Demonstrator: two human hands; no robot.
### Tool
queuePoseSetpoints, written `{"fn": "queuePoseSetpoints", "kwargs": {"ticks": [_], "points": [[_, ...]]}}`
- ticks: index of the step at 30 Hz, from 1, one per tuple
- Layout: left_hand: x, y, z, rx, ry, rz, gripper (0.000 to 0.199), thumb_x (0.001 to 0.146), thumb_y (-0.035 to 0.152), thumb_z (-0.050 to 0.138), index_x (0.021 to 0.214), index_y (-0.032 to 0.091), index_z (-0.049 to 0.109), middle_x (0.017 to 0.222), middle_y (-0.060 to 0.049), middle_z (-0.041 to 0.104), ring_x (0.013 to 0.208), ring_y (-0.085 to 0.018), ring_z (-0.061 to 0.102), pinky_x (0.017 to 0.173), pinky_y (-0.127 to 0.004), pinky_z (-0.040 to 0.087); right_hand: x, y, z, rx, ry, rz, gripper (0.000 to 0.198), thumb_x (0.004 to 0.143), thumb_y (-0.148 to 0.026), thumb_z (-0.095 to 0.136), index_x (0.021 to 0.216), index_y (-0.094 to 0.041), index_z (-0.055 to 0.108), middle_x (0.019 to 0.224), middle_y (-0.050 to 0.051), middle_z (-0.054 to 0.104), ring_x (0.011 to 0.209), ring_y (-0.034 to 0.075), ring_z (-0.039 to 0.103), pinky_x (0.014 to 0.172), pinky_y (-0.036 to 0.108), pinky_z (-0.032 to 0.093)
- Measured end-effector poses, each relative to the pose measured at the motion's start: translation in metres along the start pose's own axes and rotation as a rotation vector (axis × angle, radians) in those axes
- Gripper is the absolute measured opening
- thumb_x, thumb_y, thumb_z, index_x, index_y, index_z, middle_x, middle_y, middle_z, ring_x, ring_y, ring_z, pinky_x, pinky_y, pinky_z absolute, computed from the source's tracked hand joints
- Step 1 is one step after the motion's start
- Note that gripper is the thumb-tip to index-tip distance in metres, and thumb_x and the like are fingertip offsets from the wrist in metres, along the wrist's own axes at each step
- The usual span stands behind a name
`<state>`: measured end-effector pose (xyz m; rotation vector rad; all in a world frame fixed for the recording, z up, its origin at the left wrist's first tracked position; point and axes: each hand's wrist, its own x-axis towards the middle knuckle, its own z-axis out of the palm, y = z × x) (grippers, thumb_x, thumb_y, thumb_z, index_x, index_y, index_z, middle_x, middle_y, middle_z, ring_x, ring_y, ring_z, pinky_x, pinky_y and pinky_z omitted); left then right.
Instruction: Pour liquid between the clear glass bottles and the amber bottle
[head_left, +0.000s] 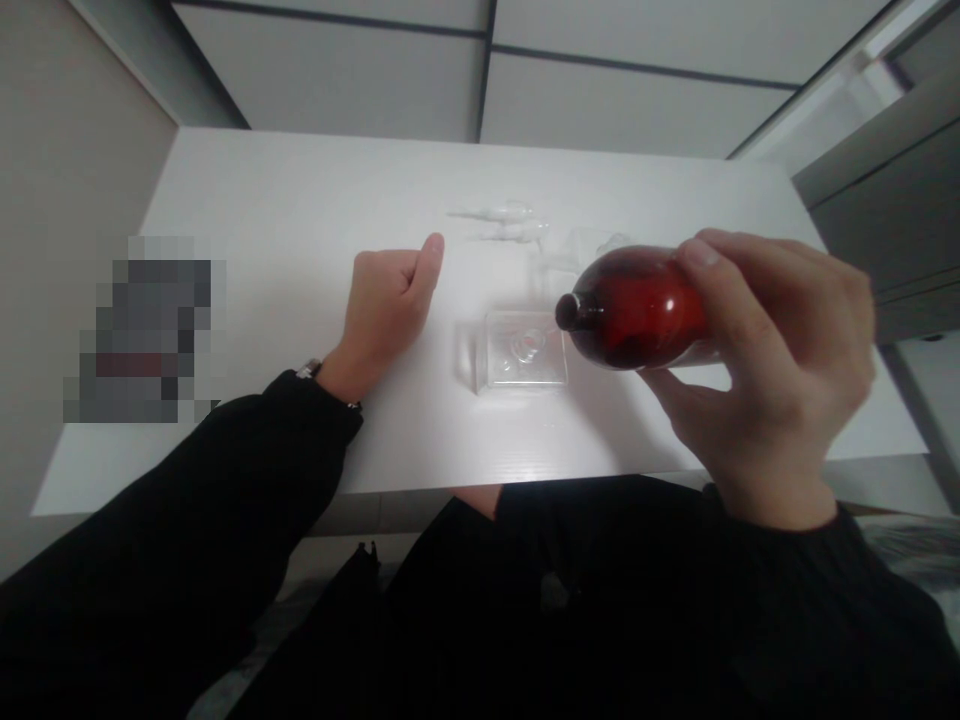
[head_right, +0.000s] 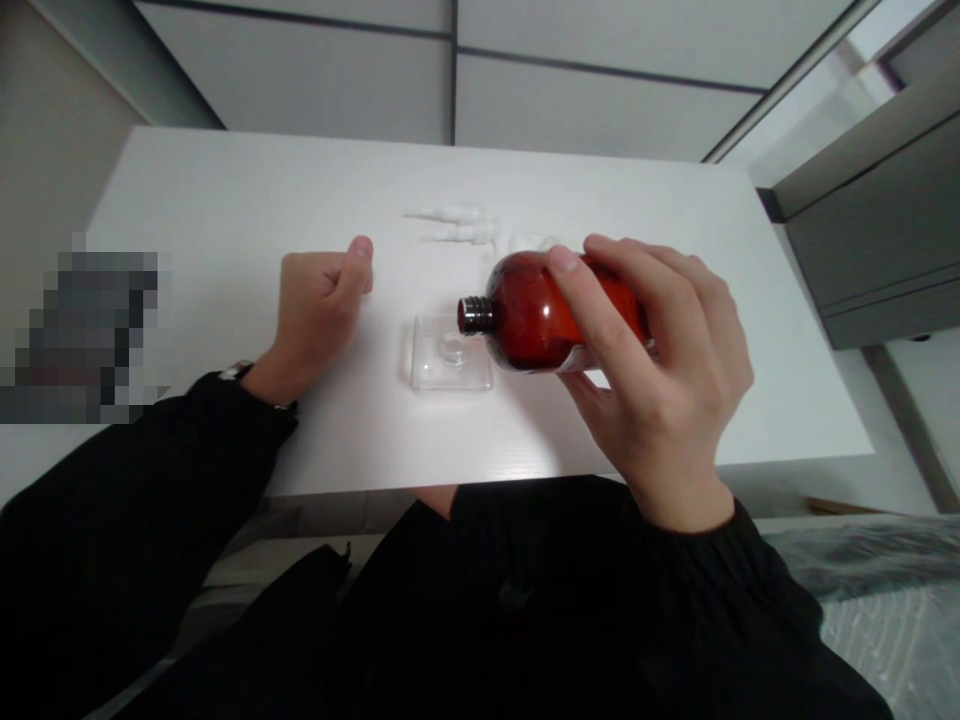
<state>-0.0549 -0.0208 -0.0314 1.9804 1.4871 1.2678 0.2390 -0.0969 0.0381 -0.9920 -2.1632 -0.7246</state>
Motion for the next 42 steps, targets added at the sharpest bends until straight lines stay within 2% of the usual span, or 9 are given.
{"fn": "queuePoseSetpoints", "kwargs": {"ticks": [7,13,25,35,38,42], "points": [[0.0005,-0.0005,0.0005,0.017,0.006,0.005,0.069,0.108,0.055,0.046,0.050,0.023,0.027,0.053,0.003,0.022,0.051,-0.011,0.020,0.061,-0.042,0.015,-0.0006,-0.0001,-0.0002,0.004,-0.010,-0.005,0.057,0.092,-0.022,0.073,0.147,-0.016,0.059,0.133,0.016,0.070,0.124,0.031,0.069,0.100,0.051,0.060],[0.0018,-0.0014,0.0020,0.056,-0.001,0.025,0.070,0.109,0.057,0.039,0.049,0.024,0.025,0.053,0.003,0.019,0.051,-0.011,0.017,0.060,-0.041,0.015,-0.0006,0.0004,0.0017,-0.008,0.008,0.015,0.059,0.095,-0.028,0.068,0.153,-0.025,0.055,0.134,0.010,0.070,0.123,0.028,0.070,0.101,0.049,0.061],[0.0008,0.0012,0.0002,0.014,-0.008,-0.002,0.069,0.108,0.058,0.044,0.051,0.023,0.025,0.053,0.002,0.019,0.051,-0.012,0.019,0.062,-0.042,0.014,0.0006,0.0004,0.0024,0.000,0.023,-0.008,0.055,0.091,-0.025,0.074,0.143,-0.016,0.062,0.130,0.016,0.071,0.121,0.031,0.071,0.098,0.048,0.061],[0.0005,0.0012,0.0018,0.027,0.018,0.005,0.071,0.108,0.060,0.041,0.050,0.023,0.023,0.054,0.003,0.018,0.050,-0.011,0.017,0.062,-0.041,0.014,-0.0001,-0.0002,0.0022,-0.005,0.028,0.017,0.057,0.092,-0.029,0.072,0.148,-0.024,0.060,0.131,0.012,0.072,0.121,0.029,0.072,0.097,0.048,0.062],[0.0003,0.0012,0.0009,0.012,0.011,-0.005,0.071,0.107,0.059,0.045,0.048,0.023,0.028,0.053,0.003,0.018,0.051,-0.012,0.019,0.062,-0.041,0.016,-0.0004,-0.0002,0.0024,-0.016,0.019,0.030,0.059,0.094,-0.028,0.070,0.151,-0.028,0.056,0.132,0.009,0.072,0.121,0.027,0.071,0.098,0.048,0.062],[0.0002,-0.0007,0.0002,0.019,0.014,-0.005,0.067,0.107,0.059,0.046,0.050,0.025,0.043,0.052,0.002,0.020,0.051,-0.013,0.022,0.061,-0.041,0.017,-0.0005,0.0004,0.0020,-0.001,0.015,0.005,0.057,0.093,-0.026,0.070,0.148,-0.021,0.059,0.131,0.013,0.072,0.122,0.029,0.071,0.098,0.049,0.061]]}}
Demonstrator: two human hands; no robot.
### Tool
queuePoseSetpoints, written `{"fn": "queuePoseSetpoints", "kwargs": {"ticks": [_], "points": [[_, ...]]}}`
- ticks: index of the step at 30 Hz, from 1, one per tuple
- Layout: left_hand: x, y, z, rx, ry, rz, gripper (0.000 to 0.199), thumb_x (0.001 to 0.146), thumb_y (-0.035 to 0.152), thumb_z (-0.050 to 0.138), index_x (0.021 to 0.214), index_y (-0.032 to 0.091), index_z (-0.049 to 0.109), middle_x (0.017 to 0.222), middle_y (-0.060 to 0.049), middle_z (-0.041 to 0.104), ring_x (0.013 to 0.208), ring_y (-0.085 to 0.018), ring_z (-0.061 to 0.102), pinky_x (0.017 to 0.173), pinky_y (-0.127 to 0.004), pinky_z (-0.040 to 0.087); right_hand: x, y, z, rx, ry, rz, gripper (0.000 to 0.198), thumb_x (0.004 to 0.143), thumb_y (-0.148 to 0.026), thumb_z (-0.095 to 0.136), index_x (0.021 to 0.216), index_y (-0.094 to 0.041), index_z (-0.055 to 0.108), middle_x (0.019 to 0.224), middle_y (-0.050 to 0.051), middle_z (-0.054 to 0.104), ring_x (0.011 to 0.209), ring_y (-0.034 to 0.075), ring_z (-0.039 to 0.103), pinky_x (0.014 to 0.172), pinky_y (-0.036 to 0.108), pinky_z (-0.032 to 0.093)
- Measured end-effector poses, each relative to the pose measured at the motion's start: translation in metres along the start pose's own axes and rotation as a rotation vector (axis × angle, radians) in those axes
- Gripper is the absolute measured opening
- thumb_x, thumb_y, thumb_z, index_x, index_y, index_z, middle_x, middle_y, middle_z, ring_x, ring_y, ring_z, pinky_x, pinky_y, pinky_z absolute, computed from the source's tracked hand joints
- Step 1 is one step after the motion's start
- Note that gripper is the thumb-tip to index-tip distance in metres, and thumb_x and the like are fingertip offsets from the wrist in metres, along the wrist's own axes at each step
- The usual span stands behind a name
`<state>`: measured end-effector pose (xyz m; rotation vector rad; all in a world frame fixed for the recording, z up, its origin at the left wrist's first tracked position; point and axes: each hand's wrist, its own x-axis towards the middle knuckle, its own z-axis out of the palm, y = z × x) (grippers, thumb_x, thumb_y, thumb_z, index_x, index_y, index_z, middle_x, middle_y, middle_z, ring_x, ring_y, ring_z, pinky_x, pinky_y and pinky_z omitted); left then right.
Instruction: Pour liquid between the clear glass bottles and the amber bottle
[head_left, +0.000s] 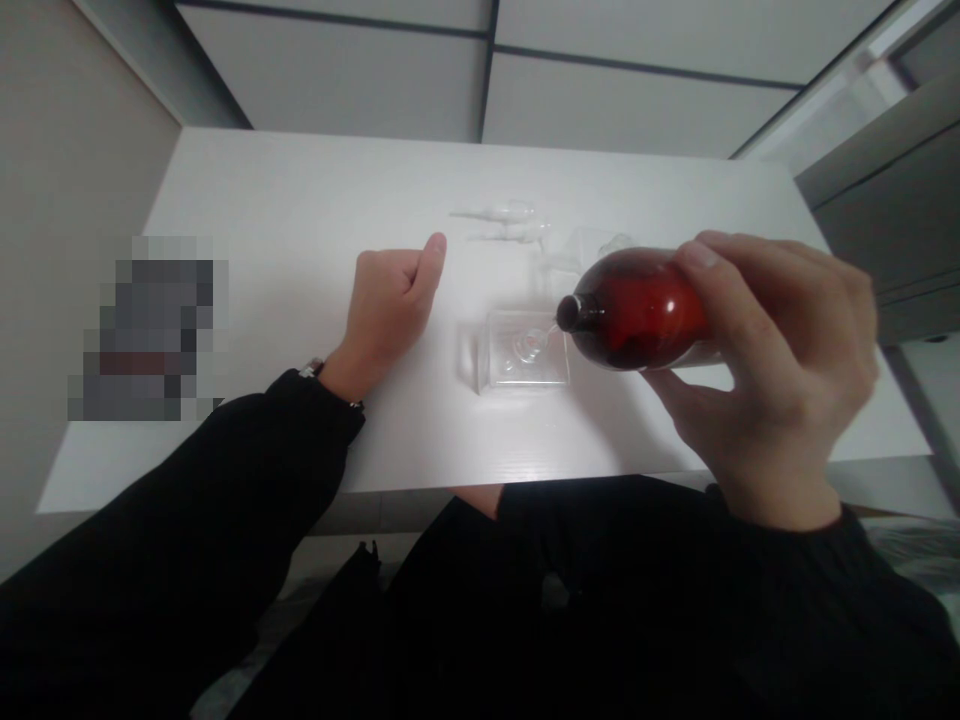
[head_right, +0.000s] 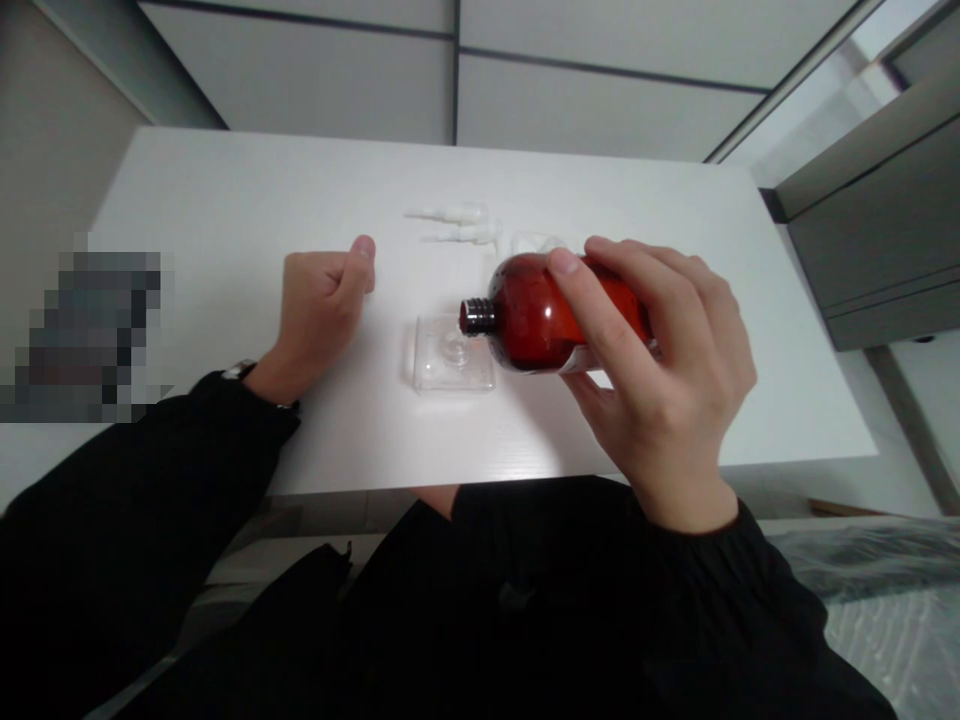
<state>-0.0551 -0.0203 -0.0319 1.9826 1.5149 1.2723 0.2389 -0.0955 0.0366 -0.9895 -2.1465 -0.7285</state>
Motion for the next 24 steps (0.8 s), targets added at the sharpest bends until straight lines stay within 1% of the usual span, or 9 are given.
{"fn": "queuePoseSetpoints", "kwargs": {"ticks": [2,5,10,11,15,17,21,24], "points": [[0.0001,-0.0011,0.0001,0.005,0.002,0.002,0.066,0.106,0.060,0.045,0.050,0.024,0.044,0.052,0.002,0.020,0.051,-0.013,0.022,0.061,-0.041,0.017,0.0004,-0.0002,-0.0002,0.005,-0.004,0.001,0.055,0.092,-0.025,0.071,0.146,-0.020,0.061,0.131,0.014,0.072,0.122,0.030,0.071,0.098,0.049,0.061],[0.0002,-0.0023,0.0004,0.004,-0.006,0.003,0.067,0.107,0.061,0.044,0.050,0.024,0.040,0.052,0.002,0.020,0.051,-0.013,0.021,0.061,-0.041,0.017,0.0010,-0.0006,0.0002,0.004,0.008,0.002,0.055,0.091,-0.025,0.072,0.145,-0.019,0.062,0.130,0.014,0.072,0.121,0.030,0.071,0.098,0.049,0.061],[0.0000,-0.0018,0.0005,-0.021,-0.006,-0.014,0.065,0.105,0.064,0.044,0.054,0.025,0.046,0.053,0.002,0.019,0.053,-0.014,0.022,0.062,-0.041,0.016,0.0001,0.0010,0.0004,-0.001,0.007,-0.008,0.055,0.091,-0.026,0.073,0.144,-0.018,0.062,0.130,0.015,0.072,0.121,0.030,0.071,0.098,0.049,0.061],[0.0001,-0.0014,0.0005,-0.022,-0.006,-0.017,0.065,0.105,0.064,0.044,0.053,0.025,0.044,0.053,0.002,0.019,0.053,-0.014,0.022,0.062,-0.041,0.016,-0.0001,0.0015,0.0002,0.000,0.004,-0.009,0.055,0.091,-0.026,0.072,0.145,-0.018,0.061,0.130,0.015,0.072,0.121,0.030,0.071,0.098,0.049,0.061],[0.0008,-0.0004,0.0006,-0.010,-0.019,-0.008,0.070,0.106,0.063,0.043,0.050,0.024,0.028,0.054,0.002,0.019,0.054,-0.013,0.019,0.063,-0.041,0.014,-0.0009,0.0024,-0.0008,0.005,-0.011,-0.006,0.057,0.093,-0.027,0.069,0.150,-0.022,0.058,0.133,0.012,0.071,0.123,0.029,0.070,0.099,0.049,0.062],[0.0012,-0.0006,0.0010,-0.001,-0.021,0.007,0.071,0.107,0.064,0.041,0.050,0.024,0.023,0.054,0.002,0.018,0.054,-0.012,0.017,0.063,-0.041,0.014,-0.0010,0.0022,-0.0008,0.005,-0.020,-0.003,0.059,0.094,-0.028,0.069,0.151,-0.024,0.056,0.134,0.011,0.070,0.124,0.029,0.070,0.100,0.049,0.061],[0.0013,-0.0011,0.0015,0.010,-0.013,0.029,0.072,0.109,0.063,0.038,0.050,0.025,0.022,0.054,0.003,0.018,0.053,-0.012,0.017,0.062,-0.041,0.014,-0.0009,0.0015,0.0001,-0.004,-0.007,-0.001,0.059,0.094,-0.028,0.070,0.151,-0.024,0.056,0.133,0.011,0.071,0.123,0.028,0.070,0.100,0.049,0.061],[0.0004,0.0001,0.0009,0.007,-0.012,0.020,0.071,0.108,0.063,0.040,0.050,0.024,0.024,0.053,0.003,0.018,0.052,-0.012,0.017,0.061,-0.041,0.014,-0.0011,0.0016,0.0001,-0.004,0.002,-0.001,0.059,0.093,-0.029,0.071,0.151,-0.025,0.056,0.133,0.011,0.071,0.122,0.028,0.070,0.100,0.048,0.061]]}}
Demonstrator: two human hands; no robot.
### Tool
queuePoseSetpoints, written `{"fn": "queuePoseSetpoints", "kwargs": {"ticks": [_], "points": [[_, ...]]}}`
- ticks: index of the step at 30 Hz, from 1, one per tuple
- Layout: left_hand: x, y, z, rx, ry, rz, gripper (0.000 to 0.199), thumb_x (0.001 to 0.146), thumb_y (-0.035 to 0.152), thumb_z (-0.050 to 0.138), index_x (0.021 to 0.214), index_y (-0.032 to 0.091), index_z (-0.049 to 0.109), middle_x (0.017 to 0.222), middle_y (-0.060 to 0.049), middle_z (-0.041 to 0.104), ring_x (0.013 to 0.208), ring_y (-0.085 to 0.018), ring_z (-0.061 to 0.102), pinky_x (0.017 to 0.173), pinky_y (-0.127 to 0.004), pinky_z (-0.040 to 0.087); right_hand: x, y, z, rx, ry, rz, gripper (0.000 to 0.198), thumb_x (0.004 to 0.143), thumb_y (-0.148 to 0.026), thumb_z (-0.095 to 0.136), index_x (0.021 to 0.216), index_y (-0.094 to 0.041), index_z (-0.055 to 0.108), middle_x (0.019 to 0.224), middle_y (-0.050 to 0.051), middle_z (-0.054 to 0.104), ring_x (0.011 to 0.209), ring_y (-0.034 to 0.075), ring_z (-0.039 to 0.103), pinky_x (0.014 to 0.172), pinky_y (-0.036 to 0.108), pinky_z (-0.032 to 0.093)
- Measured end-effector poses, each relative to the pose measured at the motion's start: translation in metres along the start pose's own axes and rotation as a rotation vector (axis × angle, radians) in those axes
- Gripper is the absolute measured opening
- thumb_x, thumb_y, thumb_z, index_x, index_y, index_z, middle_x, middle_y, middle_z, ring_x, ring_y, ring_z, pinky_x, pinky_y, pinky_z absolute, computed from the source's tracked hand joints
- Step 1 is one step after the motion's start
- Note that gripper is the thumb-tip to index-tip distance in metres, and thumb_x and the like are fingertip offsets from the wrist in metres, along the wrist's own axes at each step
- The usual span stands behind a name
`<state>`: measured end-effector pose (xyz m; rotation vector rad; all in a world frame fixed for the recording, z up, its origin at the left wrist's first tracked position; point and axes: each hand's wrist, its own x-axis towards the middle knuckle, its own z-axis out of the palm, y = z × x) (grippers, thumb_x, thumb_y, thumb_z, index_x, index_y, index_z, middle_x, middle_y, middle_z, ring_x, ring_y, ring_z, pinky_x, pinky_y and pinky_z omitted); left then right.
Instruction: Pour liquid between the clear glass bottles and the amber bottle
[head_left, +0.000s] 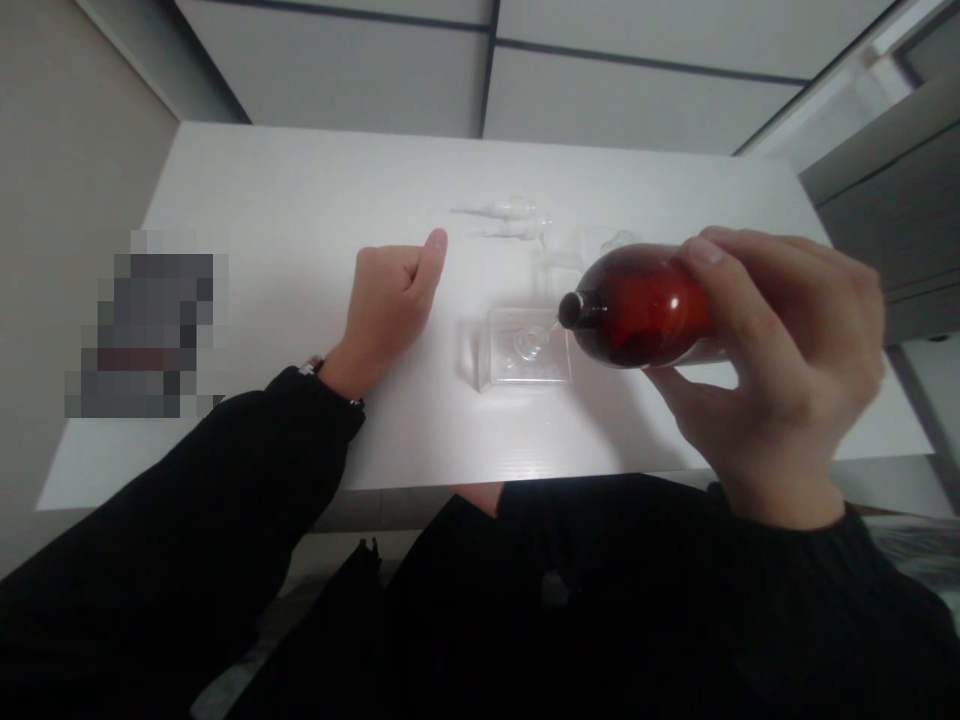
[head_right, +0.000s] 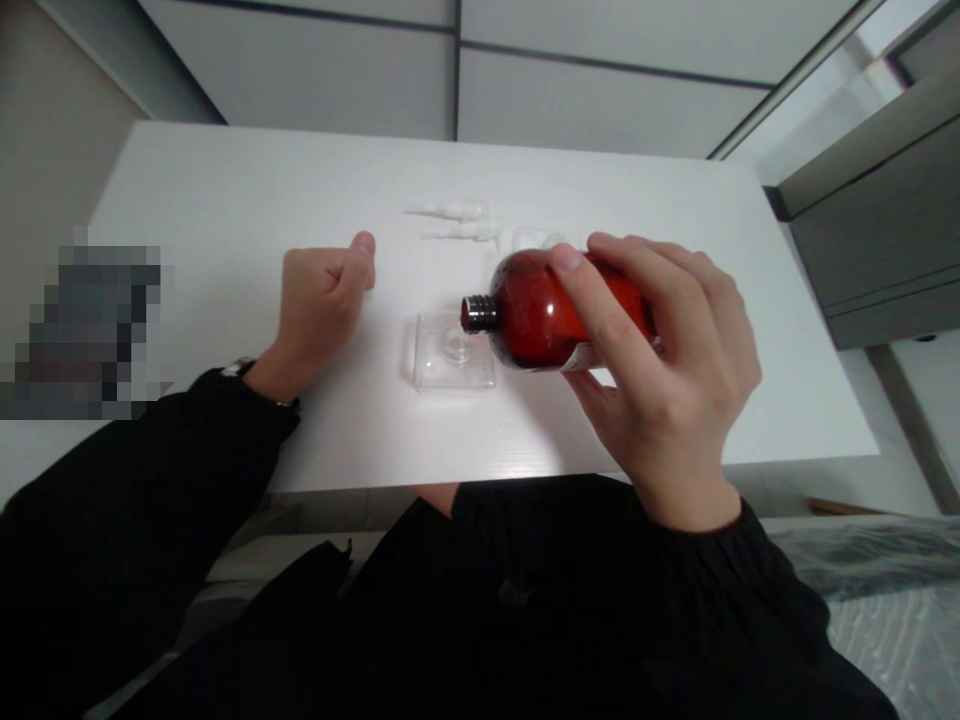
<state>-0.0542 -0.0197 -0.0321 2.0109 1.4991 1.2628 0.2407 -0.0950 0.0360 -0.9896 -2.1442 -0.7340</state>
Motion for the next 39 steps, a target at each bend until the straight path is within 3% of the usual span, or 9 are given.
{"fn": "queuePoseSetpoints", "kwargs": {"ticks": [5,12,16,22,29,35,39], "points": [[-0.0003,-0.0002,-0.0002,-0.001,-0.002,-0.017,0.069,0.108,0.061,0.043,0.051,0.025,0.028,0.053,0.002,0.017,0.053,-0.014,0.019,0.062,-0.042,0.014,-0.0004,0.0005,-0.0005,0.003,-0.023,0.006,0.059,0.096,-0.029,0.067,0.153,-0.026,0.055,0.135,0.010,0.070,0.124,0.028,0.070,0.101,0.049,0.061],[0.0028,-0.0059,0.0014,0.024,-0.018,0.031,0.075,0.107,0.071,0.031,0.050,0.024,0.023,0.056,0.003,0.017,0.053,-0.009,0.015,0.062,-0.040,0.014,0.0004,-0.0001,0.0009,-0.008,0.019,-0.013,0.054,0.093,-0.023,0.068,0.147,-0.021,0.060,0.131,0.012,0.072,0.122,0.028,0.071,0.099,0.047,0.061],[0.0016,-0.0033,0.0013,0.023,-0.004,0.016,0.072,0.109,0.065,0.035,0.051,0.024,0.024,0.054,0.003,0.017,0.054,-0.011,0.018,0.062,-0.040,0.015,0.0001,0.0001,-0.0030,-0.002,-0.042,0.002,0.059,0.096,-0.025,0.067,0.153,-0.025,0.054,0.137,0.009,0.069,0.126,0.027,0.069,0.102,0.049,0.060],[0.0013,-0.0006,0.0008,0.038,0.008,0.029,0.068,0.109,0.056,0.037,0.049,0.025,0.025,0.053,0.003,0.018,0.052,-0.011,0.016,0.061,-0.040,0.014,0.0012,0.0003,-0.0065,0.009,-0.059,-0.018,0.057,0.094,-0.022,0.069,0.149,-0.019,0.057,0.136,0.012,0.068,0.127,0.029,0.068,0.103,0.050,0.060],[-0.0007,-0.0010,-0.0011,-0.001,-0.008,0.003,0.064,0.109,0.050,0.045,0.050,0.025,0.044,0.050,0.002,0.021,0.051,-0.014,0.025,0.062,-0.041,0.017,0.0015,0.0012,-0.0061,0.015,-0.072,-0.035,0.059,0.091,-0.020,0.071,0.148,-0.016,0.059,0.135,0.015,0.069,0.125,0.031,0.069,0.099,0.050,0.061],[0.0012,0.0006,-0.0001,0.035,-0.004,0.003,0.068,0.110,0.051,0.042,0.049,0.024,0.026,0.053,0.003,0.019,0.052,-0.012,0.017,0.062,-0.041,0.016,-0.0003,0.0001,-0.0017,0.007,-0.019,-0.014,0.059,0.091,-0.021,0.070,0.149,-0.020,0.058,0.134,0.012,0.070,0.124,0.029,0.069,0.100,0.051,0.061],[0.0024,0.0008,0.0002,0.061,-0.029,-0.008,0.068,0.110,0.050,0.040,0.049,0.024,0.023,0.056,0.004,0.016,0.052,-0.011,0.016,0.061,-0.040,0.015,0.0000,-0.0005,-0.0025,0.012,-0.033,-0.010,0.059,0.092,-0.020,0.069,0.150,-0.021,0.057,0.136,0.012,0.069,0.125,0.029,0.069,0.100,0.051,0.061]]}}
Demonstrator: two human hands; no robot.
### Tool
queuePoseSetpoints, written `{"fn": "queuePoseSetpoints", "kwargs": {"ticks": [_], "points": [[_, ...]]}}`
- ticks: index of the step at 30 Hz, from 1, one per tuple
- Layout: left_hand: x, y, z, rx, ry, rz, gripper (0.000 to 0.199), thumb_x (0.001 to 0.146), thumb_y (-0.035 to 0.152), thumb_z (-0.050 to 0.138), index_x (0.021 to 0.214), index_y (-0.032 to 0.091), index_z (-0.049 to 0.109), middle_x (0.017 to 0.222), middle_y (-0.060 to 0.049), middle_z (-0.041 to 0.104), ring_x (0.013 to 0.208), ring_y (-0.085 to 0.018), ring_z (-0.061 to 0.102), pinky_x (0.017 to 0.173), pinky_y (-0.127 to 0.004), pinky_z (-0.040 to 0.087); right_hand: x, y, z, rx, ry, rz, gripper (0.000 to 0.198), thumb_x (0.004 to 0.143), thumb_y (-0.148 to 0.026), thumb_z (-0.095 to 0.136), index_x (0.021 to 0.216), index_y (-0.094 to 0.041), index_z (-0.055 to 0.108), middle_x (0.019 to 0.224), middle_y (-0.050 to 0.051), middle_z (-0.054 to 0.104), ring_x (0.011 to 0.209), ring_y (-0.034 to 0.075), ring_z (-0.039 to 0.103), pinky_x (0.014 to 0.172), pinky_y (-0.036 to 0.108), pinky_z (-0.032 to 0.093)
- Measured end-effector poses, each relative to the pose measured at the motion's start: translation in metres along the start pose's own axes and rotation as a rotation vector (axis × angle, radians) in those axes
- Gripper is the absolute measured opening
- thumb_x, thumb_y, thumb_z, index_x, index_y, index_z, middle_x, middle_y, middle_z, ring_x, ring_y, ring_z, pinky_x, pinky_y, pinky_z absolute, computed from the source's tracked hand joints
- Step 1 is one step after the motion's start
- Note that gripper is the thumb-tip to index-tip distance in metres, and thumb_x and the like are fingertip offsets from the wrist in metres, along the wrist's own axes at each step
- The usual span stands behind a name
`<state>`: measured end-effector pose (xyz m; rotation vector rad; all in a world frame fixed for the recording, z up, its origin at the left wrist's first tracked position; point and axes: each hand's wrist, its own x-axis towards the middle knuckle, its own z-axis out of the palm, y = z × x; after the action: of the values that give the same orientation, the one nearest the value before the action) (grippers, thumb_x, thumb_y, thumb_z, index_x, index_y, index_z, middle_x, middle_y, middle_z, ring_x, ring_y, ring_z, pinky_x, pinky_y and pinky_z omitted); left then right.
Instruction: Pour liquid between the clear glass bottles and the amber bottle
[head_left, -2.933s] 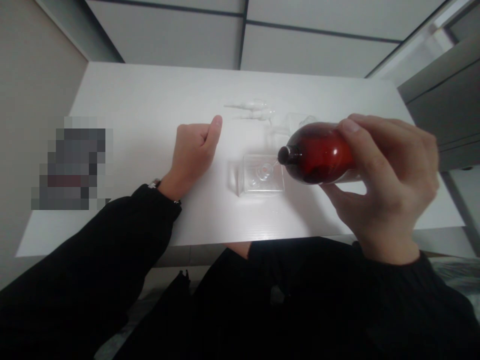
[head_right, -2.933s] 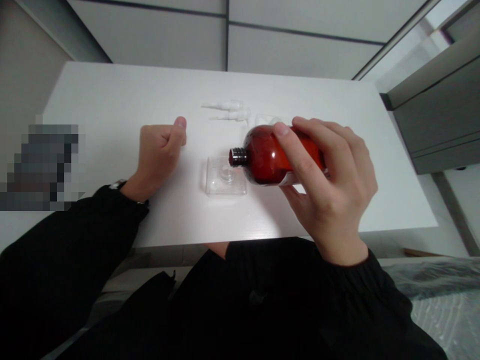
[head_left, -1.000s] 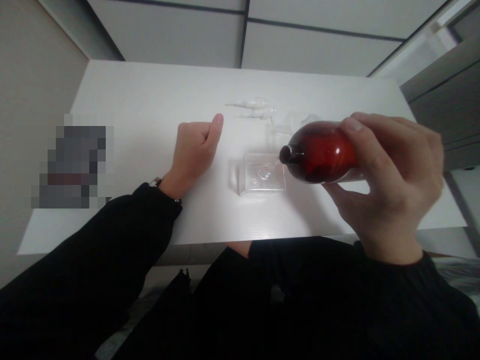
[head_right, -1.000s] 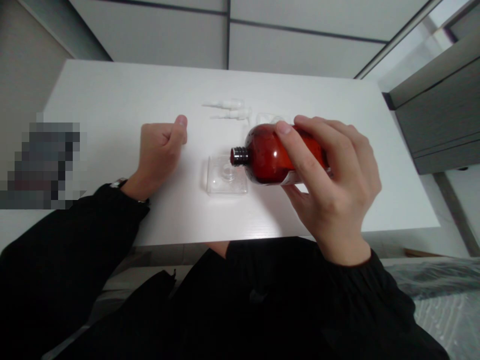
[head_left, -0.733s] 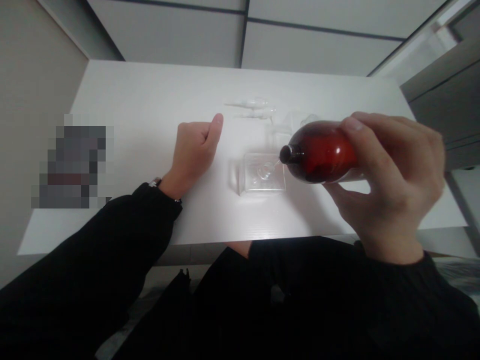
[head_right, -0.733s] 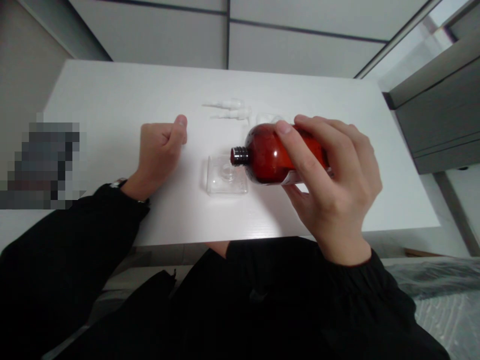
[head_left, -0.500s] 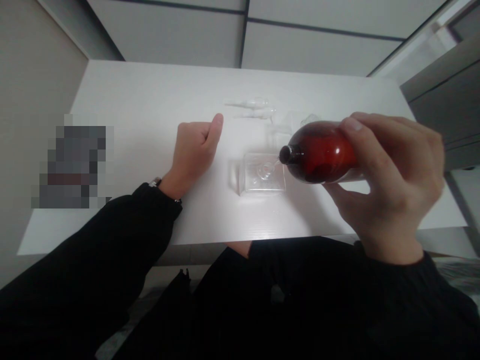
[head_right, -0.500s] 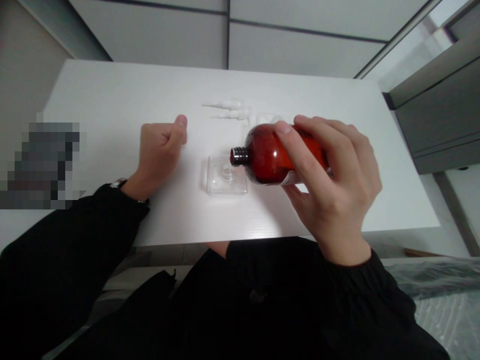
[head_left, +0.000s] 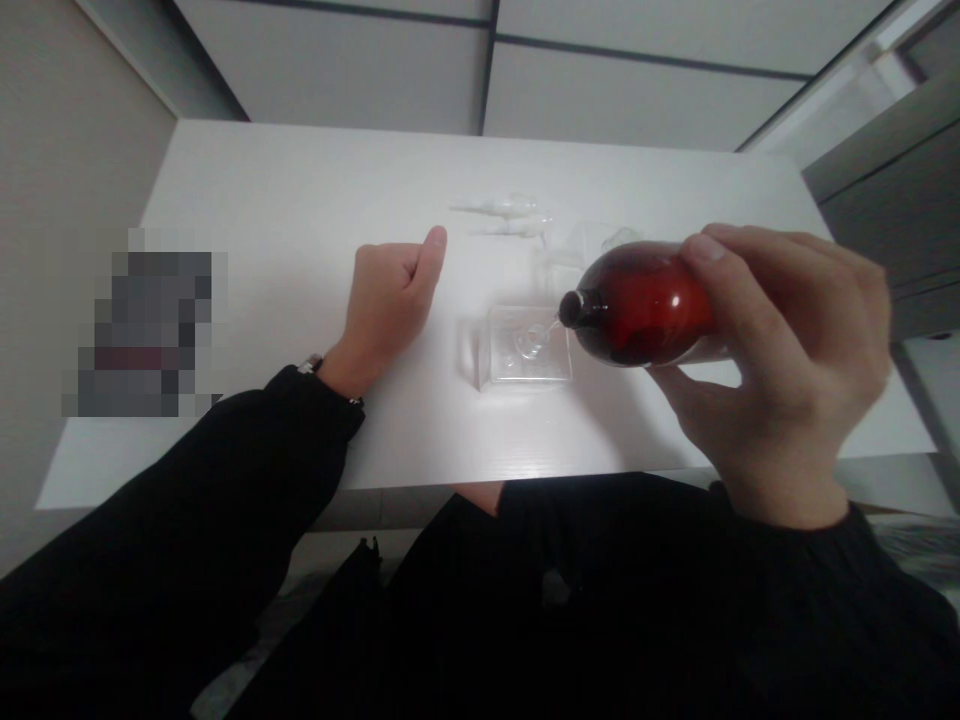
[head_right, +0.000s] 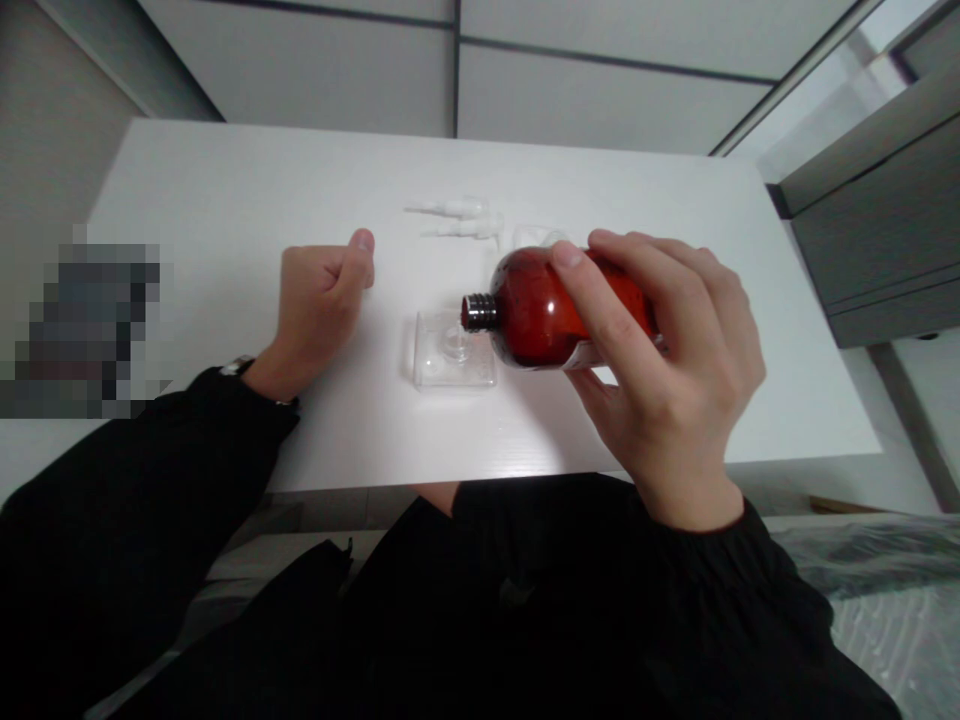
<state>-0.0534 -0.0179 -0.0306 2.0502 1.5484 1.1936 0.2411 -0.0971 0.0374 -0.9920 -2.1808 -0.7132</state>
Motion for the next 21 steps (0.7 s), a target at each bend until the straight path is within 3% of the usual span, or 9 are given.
{"fn": "queuePoseSetpoints", "kwargs": {"ticks": [11,18,21], "points": [[-0.0010,-0.0012,0.0011,-0.011,0.031,0.030,0.067,0.109,0.053,0.040,0.050,0.024,0.026,0.054,0.003,0.018,0.053,-0.012,0.017,0.061,-0.040,0.015,0.0002,0.0005,0.0014,-0.001,0.010,-0.014,0.057,0.089,-0.018,0.071,0.145,-0.016,0.061,0.132,0.015,0.070,0.123,0.032,0.070,0.098,0.052,0.061],[-0.0012,0.0018,-0.0001,-0.002,0.023,0.017,0.066,0.110,0.050,0.038,0.050,0.025,0.024,0.057,0.004,0.015,0.053,-0.011,0.015,0.061,-0.039,0.014,-0.0020,0.0016,0.0007,-0.011,0.012,0.011,0.062,0.095,-0.022,0.067,0.155,-0.027,0.053,0.138,0.008,0.069,0.126,0.027,0.069,0.101,0.051,0.060],[-0.0008,0.0009,0.0007,0.000,0.027,0.021,0.067,0.110,0.051,0.037,0.050,0.025,0.024,0.057,0.005,0.015,0.054,-0.011,0.014,0.061,-0.039,0.014,-0.0013,0.0015,-0.0003,-0.002,-0.009,0.004,0.060,0.095,-0.021,0.065,0.153,-0.024,0.054,0.138,0.010,0.068,0.127,0.028,0.068,0.101,0.051,0.060]]}}
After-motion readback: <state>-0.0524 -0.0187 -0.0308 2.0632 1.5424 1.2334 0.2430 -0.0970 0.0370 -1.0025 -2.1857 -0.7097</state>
